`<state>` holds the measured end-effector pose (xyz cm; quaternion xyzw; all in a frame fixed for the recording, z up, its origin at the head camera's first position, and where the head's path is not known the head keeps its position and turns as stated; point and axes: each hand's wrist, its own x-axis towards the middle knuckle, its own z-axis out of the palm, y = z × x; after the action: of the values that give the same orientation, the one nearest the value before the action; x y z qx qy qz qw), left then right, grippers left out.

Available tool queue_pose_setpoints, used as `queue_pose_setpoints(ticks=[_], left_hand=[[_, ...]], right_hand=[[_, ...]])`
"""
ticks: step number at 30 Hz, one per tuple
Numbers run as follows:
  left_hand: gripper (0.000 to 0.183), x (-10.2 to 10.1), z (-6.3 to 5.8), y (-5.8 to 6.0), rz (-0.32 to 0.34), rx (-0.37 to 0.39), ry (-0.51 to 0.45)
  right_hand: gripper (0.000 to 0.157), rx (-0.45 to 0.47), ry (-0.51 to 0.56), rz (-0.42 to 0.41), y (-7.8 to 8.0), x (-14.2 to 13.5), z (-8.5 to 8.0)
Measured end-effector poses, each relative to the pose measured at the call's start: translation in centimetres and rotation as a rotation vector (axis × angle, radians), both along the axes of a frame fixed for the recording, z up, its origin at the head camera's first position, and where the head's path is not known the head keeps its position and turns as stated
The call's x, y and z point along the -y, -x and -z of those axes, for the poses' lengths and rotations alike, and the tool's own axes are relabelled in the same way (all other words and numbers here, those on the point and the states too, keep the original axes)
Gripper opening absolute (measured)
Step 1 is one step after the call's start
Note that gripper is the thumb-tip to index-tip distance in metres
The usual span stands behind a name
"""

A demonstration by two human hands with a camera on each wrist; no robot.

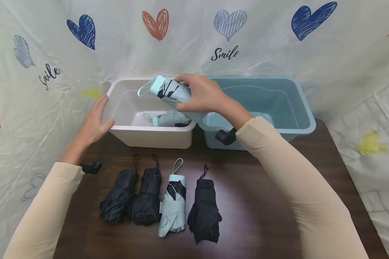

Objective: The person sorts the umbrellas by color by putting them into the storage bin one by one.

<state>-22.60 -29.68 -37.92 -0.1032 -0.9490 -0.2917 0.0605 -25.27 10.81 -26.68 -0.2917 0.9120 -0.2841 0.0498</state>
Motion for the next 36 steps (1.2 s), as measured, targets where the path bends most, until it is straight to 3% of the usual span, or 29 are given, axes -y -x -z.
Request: queue_pose_setpoints(ticks=[13,20,28,36], left_hand=[[0.088,-0.1,-0.5,0.0,0.010,-0.042,-0.002],[0.087,0.0,-0.1,-0.3,0.015,-0.047,0.012],[0.088,0.0,0.0,-0.2,0.011,-0.047,0.000],[0.088,-0.1,0.1,-0.3,0.008,-0.044,-0.002]], right_hand=[[0.074,-0.168,-0.178,-0.156,1.4,3.7,-0.2],[0.067,-0.126,-0.201,-0.225,1.2,5.0,0.7],[0.049,-0.135,-0.128,-0.154,0.1,3.2,0.8],[0.043,-0.204,-0.077,-0.105,-3.3,0.8,1.5]])
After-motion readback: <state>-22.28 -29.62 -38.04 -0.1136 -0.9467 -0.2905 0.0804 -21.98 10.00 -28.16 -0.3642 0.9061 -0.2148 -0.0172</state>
